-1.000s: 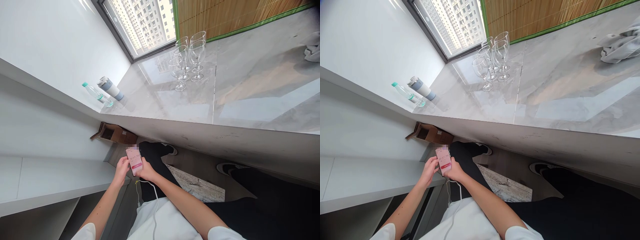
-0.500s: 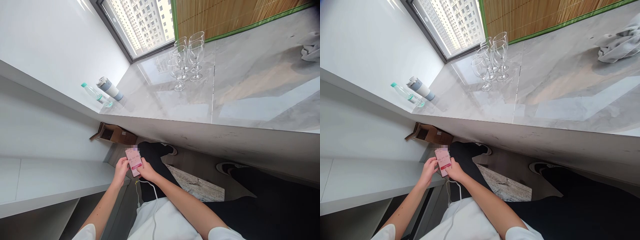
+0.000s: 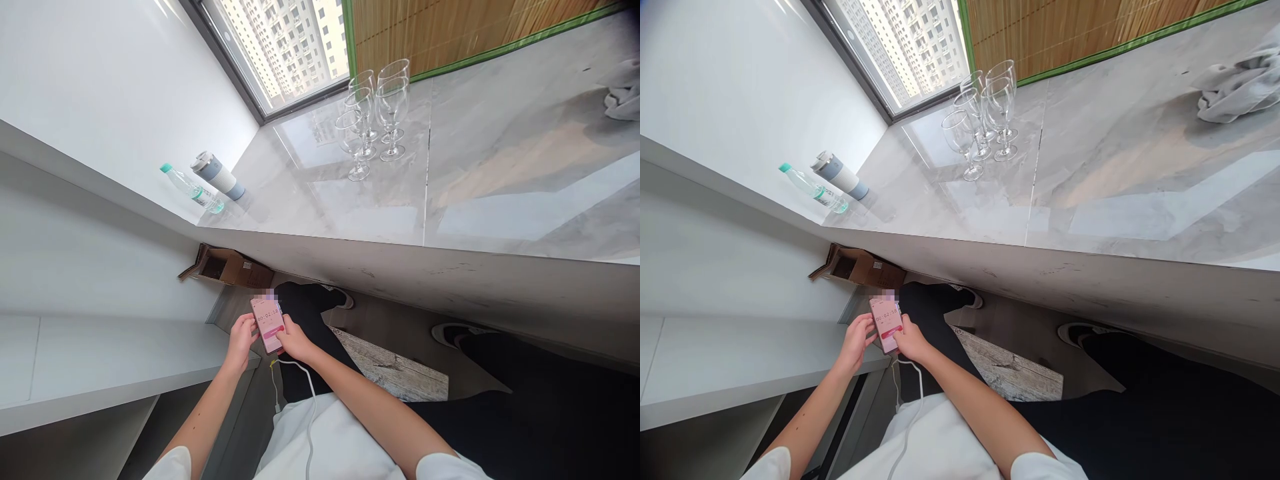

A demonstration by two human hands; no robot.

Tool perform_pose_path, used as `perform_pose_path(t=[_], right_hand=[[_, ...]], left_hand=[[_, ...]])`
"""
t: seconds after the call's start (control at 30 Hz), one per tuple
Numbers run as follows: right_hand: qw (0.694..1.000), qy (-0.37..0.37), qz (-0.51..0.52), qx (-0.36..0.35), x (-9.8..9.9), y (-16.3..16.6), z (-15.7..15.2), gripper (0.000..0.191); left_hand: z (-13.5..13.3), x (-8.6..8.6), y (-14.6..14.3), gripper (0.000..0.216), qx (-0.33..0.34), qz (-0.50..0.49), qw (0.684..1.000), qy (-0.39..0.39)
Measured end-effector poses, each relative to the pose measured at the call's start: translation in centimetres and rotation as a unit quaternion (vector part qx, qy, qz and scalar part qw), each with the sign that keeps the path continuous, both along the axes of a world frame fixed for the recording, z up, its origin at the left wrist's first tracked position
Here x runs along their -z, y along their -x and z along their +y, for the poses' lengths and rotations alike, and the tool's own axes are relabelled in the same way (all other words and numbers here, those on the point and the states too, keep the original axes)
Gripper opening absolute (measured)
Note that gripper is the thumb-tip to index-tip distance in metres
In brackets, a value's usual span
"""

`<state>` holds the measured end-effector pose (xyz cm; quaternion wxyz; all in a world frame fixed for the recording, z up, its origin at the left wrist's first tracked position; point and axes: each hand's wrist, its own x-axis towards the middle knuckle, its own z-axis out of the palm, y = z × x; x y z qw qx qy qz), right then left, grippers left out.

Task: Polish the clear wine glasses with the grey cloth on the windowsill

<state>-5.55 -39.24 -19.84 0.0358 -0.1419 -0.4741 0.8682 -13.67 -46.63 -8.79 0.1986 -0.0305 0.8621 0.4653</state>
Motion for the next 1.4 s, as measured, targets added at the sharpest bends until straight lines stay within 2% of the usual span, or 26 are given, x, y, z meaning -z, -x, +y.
perform_pose_path(t=[1.4], right_hand=[[1.000, 0.017, -0.020, -0.009, 0.57, 0.31, -0.26, 0.023]], left_hand=[[0.05, 0.14, 0.01, 0.028, -0.017, -0.007, 1.000, -0.007]])
